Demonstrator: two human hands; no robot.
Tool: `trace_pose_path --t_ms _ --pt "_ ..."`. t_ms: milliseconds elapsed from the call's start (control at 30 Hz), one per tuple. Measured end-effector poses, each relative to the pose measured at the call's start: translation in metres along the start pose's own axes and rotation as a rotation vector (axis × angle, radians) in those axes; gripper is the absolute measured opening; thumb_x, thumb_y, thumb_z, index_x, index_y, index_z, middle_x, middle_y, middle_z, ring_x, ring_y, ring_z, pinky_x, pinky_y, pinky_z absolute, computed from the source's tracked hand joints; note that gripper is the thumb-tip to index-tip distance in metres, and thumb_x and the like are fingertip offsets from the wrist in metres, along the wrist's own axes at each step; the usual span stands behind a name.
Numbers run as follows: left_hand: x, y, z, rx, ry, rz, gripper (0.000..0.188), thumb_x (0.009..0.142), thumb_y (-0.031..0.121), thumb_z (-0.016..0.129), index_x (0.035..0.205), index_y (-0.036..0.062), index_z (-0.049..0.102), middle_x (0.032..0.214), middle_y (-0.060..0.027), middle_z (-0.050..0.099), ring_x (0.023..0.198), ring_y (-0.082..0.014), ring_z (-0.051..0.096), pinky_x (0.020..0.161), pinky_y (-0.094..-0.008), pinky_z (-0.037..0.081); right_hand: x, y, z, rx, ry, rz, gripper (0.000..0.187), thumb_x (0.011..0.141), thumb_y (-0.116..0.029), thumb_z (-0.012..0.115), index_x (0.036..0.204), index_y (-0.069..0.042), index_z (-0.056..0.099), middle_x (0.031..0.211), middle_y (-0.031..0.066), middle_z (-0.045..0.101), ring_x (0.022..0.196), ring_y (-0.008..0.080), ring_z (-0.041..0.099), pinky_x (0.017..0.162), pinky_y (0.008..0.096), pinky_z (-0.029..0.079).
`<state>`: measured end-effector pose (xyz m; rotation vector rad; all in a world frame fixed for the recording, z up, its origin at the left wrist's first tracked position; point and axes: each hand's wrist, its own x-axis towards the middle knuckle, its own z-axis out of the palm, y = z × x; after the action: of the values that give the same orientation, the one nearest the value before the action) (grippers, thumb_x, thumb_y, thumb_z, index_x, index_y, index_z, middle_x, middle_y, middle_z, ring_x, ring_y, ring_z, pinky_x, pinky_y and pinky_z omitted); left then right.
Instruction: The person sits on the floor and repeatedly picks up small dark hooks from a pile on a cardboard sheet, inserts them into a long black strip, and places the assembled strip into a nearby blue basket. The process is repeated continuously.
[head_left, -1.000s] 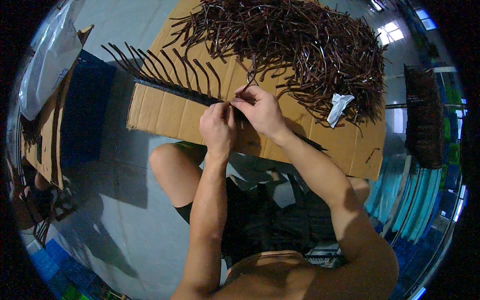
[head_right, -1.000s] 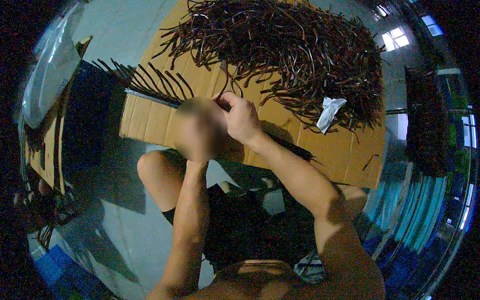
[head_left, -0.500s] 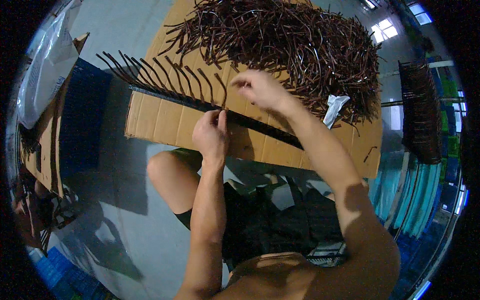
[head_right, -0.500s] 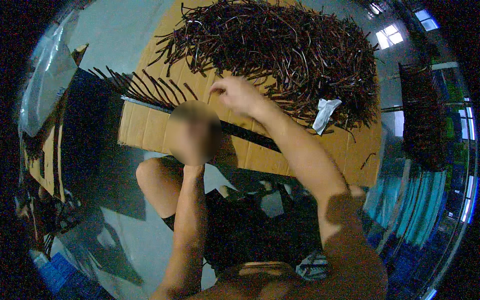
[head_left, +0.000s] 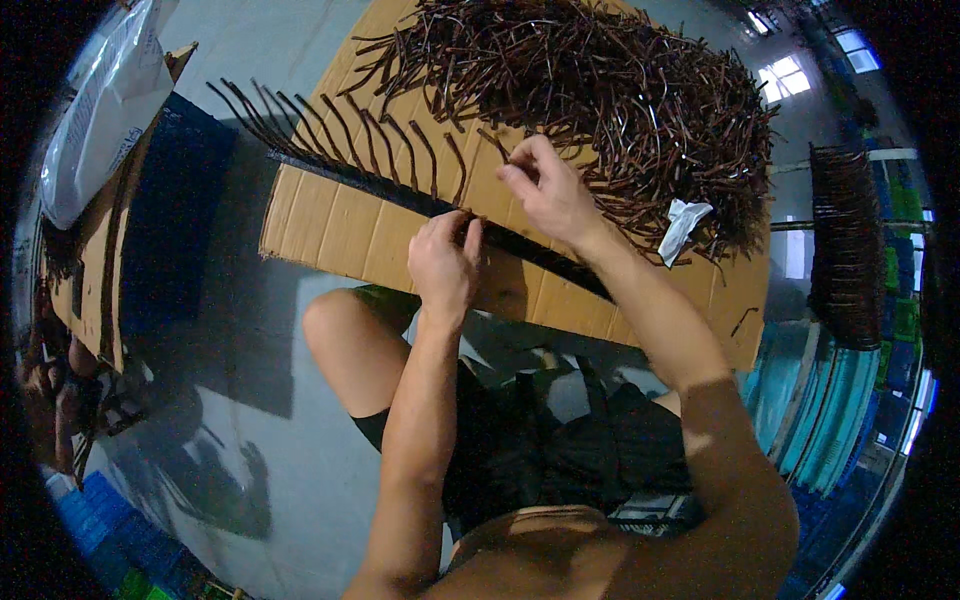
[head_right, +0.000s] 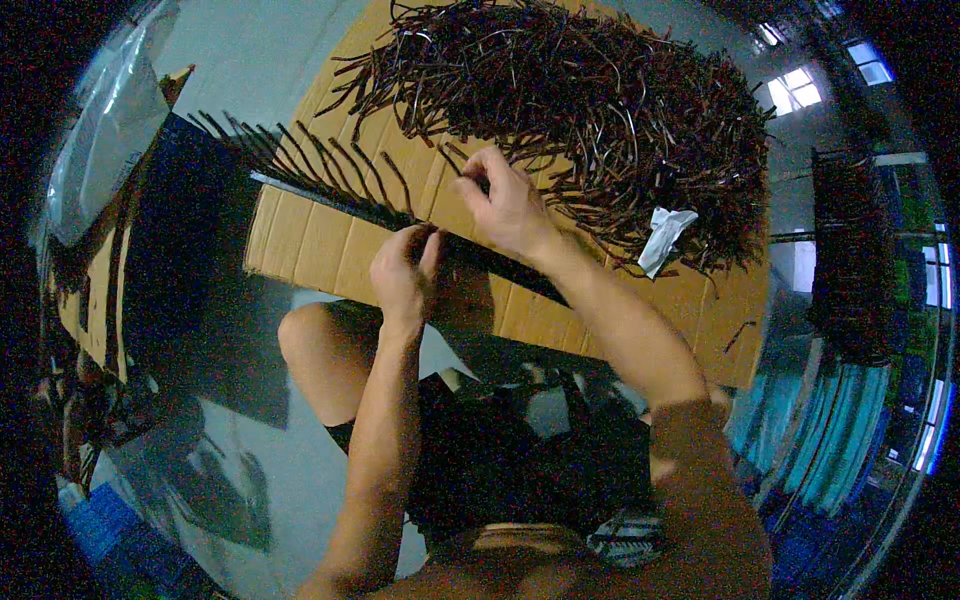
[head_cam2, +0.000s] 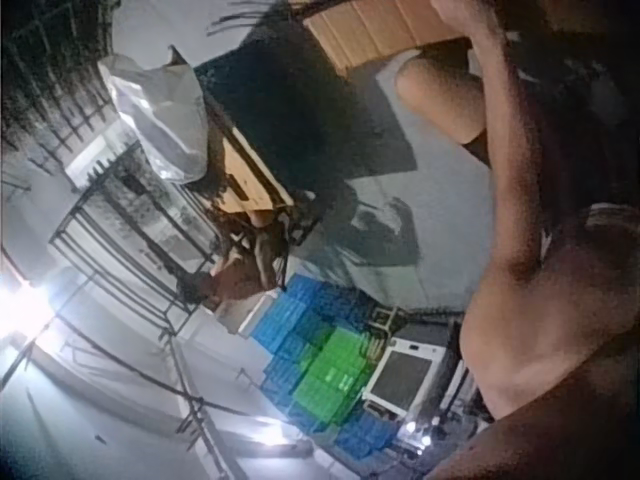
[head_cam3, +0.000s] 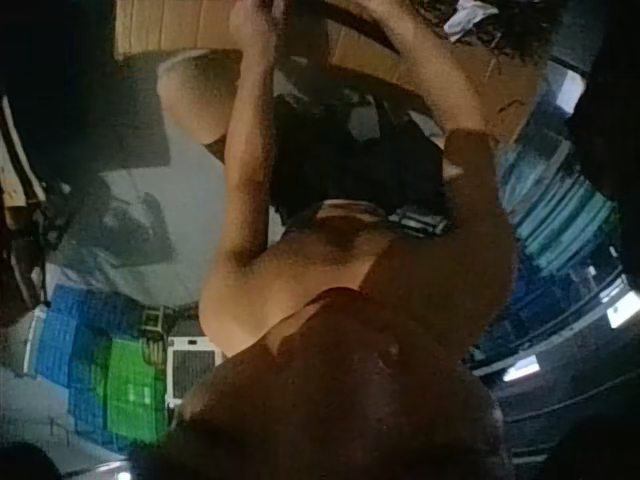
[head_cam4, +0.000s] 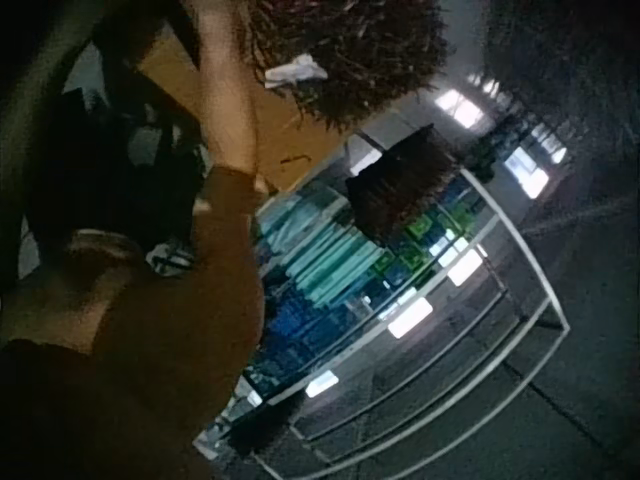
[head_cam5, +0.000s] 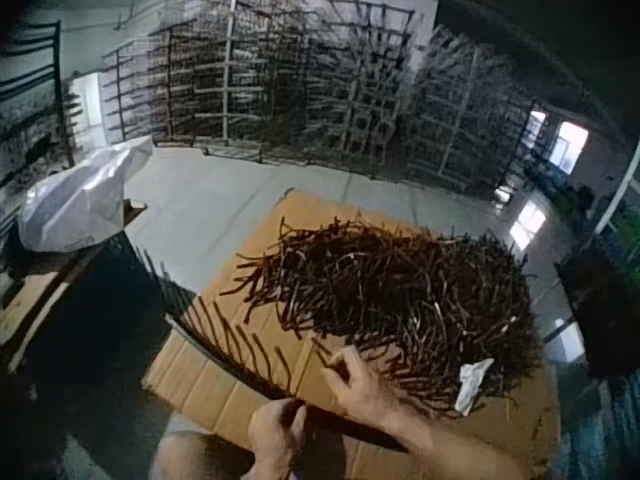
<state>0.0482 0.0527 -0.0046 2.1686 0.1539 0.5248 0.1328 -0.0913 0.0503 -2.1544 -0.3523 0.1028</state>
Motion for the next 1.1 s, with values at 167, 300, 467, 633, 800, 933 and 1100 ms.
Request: trace_pose_path --t_ms 167,300,467,633,800,933,1100 --pt "0.0 0.001 0.008 0.035 0.021 0.036 0.013 0.084 0.017 0.066 0.087 0.0045 0.066 0.085 -0.0113 0.067 0.079 -0.029 0.062 0.071 -0.0371 0.046 -0.025 -0.01 0.022 0.515 0.033 0.112 0.012 0.089 -0.002 0.06 0.099 0.004 0.056 0.092 0.0083 0.064 0.085 0.0127 0.063 0.078 0.0251 0.051" --pt "0.001 0.007 0.008 0.054 0.009 0.042 0.011 0.084 0.017 0.064 0.085 0.0059 0.066 0.085 -0.0099 0.066 0.081 -0.0285 0.061 0.073 -0.0377 0.044 -0.028 0.005 0.031 0.46 0.07 0.092 0.016 0.086 -0.005 0.062 0.1 0.003 0.063 0.09 0.0104 0.07 0.083 0.014 0.067 0.076 0.0262 0.052" --pt "-0.001 0.001 0.008 0.073 -0.016 0.017 0.012 0.085 0.017 0.063 0.087 0.0061 0.066 0.085 -0.01 0.066 0.083 -0.0286 0.06 0.074 -0.0379 0.043 -0.032 -0.007 0.028 0.188 0.059 -0.003 0.019 0.083 -0.015 0.066 0.094 0.001 0.065 0.085 0.0127 0.07 0.077 0.0208 0.069 0.071 0.0302 0.052" --pt "-0.002 -0.002 0.002 0.106 0.015 -0.032 0.014 0.085 0.019 0.064 0.084 0.006 0.068 0.081 -0.0107 0.067 0.076 -0.0296 0.062 0.07 -0.0384 0.046 -0.008 -0.002 0.009 0.055 -0.274 -0.14 0.021 0.083 -0.015 0.065 0.099 -0.001 0.065 0.083 0.0115 0.069 0.073 0.0233 0.066 0.068 0.0322 0.051" --pt "0.005 0.008 -0.004 0.039 0.048 -0.175 0.018 0.085 0.021 0.064 0.08 0.0039 0.07 0.073 -0.0128 0.067 0.066 -0.0314 0.064 0.061 -0.0379 0.05 0.058 0.023 -0.029 -0.234 0.008 0.303 0.019 0.085 -0.018 0.064 0.095 -0.002 0.064 0.087 0.0127 0.067 0.078 0.0276 0.064 0.071 0.0368 0.05" --pt "-0.001 0.015 0.004 -0.058 0.012 -0.098 0.017 0.083 0.02 0.063 0.088 0.0042 0.069 0.081 -0.0129 0.067 0.076 -0.0315 0.064 0.071 -0.0389 0.05 0.07 0.038 -0.01 -0.636 -0.024 0.249 0.03 0.081 -0.016 0.068 0.1 0.002 0.053 0.085 0.0199 0.065 0.076 0.0368 0.063 0.07 0.0414 0.051" --pt "-0.001 0.005 0.006 0.022 -0.017 -0.05 0.014 0.083 0.019 0.066 0.086 0.0051 0.067 0.083 -0.0117 0.067 0.08 -0.031 0.061 0.073 -0.039 0.046 0.049 0.033 -0.005 -0.268 -0.098 0.501 0.048 0.077 -0.011 0.064 0.117 0.007 0.044 0.088 0.0149 0.06 0.067 0.0203 0.06 0.058 0.0335 0.05"
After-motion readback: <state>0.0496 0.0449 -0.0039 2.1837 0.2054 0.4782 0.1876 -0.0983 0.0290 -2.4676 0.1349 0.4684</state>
